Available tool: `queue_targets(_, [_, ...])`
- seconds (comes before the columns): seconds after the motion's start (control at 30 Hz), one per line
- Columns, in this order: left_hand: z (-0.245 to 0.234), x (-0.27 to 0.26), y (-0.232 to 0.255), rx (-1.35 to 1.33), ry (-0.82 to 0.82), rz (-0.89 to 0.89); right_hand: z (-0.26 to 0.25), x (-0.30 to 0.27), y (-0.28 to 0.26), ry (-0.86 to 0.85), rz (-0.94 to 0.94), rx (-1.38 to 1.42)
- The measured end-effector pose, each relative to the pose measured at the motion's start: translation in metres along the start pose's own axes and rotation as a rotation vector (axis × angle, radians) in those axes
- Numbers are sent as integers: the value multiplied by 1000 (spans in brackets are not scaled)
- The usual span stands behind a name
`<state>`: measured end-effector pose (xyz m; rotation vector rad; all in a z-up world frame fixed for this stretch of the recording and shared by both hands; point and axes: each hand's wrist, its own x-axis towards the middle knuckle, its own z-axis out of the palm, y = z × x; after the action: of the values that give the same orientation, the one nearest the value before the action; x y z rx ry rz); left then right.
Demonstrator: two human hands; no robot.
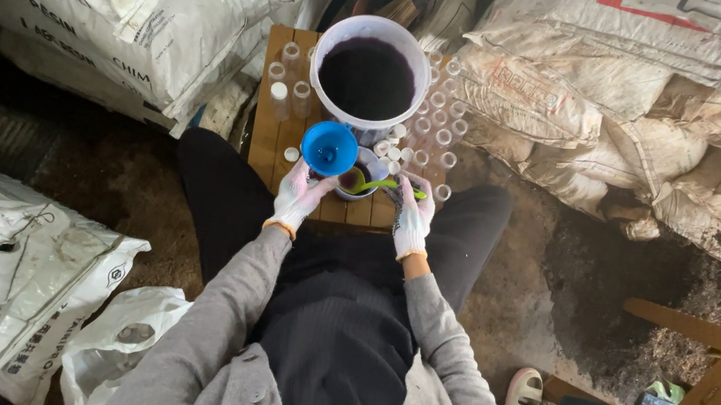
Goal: Filling small plastic cups with liquid from a bucket using a ladle
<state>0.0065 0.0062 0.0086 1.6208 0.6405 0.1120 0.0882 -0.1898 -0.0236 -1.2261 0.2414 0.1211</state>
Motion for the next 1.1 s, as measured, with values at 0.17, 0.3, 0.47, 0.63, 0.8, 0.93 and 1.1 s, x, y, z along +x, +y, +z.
queue_targets(0.17, [0,-7,2,-4,-3,67,-1,-8,-11,7,6,80])
queue_targets(0.3, [-5,-8,0,103,34,182,6,-21,-47,10,-75,57])
queue_targets(0.47, [-6,-6,-2,53,64,205,17,-52,-108,48,-208,86])
queue_targets(0.63, [-5,-23,21,102,74,277,8,-53,-151,32,-478,64])
queue_targets(0.8, [1,-23,18,240,126,425,11,-62,-184,-110,-569,-52])
queue_targets(0.93, [1,-27,25,188,113,459,21,-73,-193,-280,-566,-17])
queue_targets(1.1, [-1,-31,29,192,111,501,19,-83,-202,-570,-551,-273])
